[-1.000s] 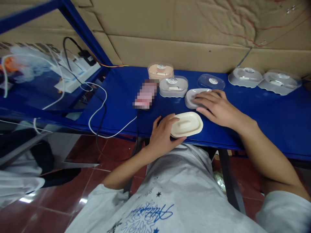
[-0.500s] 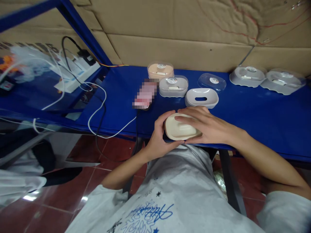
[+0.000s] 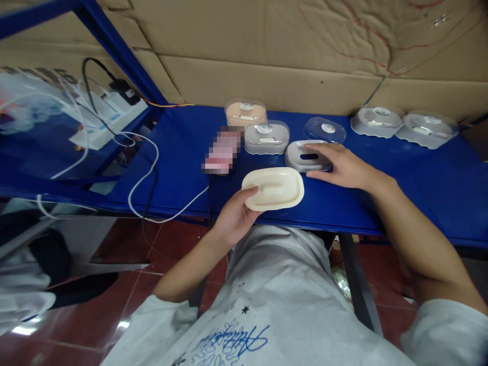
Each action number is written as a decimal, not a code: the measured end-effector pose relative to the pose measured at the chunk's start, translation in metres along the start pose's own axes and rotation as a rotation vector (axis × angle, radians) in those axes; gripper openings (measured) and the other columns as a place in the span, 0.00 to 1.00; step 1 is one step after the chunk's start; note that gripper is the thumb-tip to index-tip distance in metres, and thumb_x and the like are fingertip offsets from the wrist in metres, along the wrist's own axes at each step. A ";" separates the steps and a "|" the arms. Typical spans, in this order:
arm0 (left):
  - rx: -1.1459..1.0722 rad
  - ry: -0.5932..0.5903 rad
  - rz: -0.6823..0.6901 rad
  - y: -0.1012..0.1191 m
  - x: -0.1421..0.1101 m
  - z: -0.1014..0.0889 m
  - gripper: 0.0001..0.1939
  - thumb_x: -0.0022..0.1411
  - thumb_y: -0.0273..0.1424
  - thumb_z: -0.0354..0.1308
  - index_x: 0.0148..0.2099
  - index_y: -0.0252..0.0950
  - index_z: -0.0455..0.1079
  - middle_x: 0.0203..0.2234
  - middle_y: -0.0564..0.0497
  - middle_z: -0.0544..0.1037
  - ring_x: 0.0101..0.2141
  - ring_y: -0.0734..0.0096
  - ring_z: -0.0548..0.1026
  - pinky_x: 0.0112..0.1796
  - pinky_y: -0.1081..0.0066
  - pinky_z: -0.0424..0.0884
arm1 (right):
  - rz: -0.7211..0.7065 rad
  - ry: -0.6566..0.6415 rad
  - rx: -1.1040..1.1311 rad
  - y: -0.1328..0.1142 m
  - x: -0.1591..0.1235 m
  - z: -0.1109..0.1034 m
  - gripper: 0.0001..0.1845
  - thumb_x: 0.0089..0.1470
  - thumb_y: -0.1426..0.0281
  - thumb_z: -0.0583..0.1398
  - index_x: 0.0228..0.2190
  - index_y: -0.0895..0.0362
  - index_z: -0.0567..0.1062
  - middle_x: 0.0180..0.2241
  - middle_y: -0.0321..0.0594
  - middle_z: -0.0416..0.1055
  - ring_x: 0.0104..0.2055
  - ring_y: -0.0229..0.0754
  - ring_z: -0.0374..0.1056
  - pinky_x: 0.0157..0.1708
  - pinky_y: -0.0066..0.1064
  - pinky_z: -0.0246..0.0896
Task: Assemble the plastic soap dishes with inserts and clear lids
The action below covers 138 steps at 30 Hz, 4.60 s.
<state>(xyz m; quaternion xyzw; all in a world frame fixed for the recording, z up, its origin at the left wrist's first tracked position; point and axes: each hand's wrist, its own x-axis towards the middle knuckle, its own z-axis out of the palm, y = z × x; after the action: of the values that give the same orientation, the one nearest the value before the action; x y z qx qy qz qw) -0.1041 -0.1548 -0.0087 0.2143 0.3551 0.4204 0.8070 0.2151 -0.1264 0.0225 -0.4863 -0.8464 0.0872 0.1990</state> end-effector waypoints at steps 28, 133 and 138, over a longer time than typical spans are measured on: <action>-0.143 -0.078 -0.055 0.004 0.005 0.001 0.14 0.78 0.35 0.56 0.58 0.39 0.78 0.46 0.49 0.87 0.47 0.61 0.85 0.58 0.53 0.79 | -0.431 0.062 -0.092 -0.072 0.002 0.045 0.28 0.73 0.59 0.60 0.70 0.47 0.70 0.62 0.46 0.79 0.63 0.52 0.74 0.60 0.48 0.70; -0.099 -0.201 -0.058 0.002 0.008 -0.004 0.17 0.80 0.39 0.55 0.60 0.38 0.78 0.52 0.46 0.86 0.54 0.57 0.82 0.57 0.54 0.79 | -0.302 0.034 0.104 -0.062 0.002 0.042 0.55 0.60 0.47 0.69 0.77 0.44 0.51 0.77 0.55 0.52 0.78 0.67 0.52 0.73 0.67 0.57; -0.069 -0.211 -0.017 0.000 0.008 -0.007 0.16 0.73 0.32 0.63 0.61 0.41 0.77 0.49 0.48 0.86 0.51 0.58 0.84 0.55 0.54 0.79 | -0.293 0.022 0.116 -0.060 0.002 0.045 0.55 0.61 0.49 0.69 0.78 0.42 0.48 0.78 0.53 0.50 0.79 0.67 0.50 0.73 0.67 0.56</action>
<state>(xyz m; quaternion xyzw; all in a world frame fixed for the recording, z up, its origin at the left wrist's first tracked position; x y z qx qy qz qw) -0.1060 -0.1480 -0.0166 0.2264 0.2553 0.4003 0.8504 0.1478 -0.1534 0.0032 -0.3465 -0.8995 0.1005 0.2466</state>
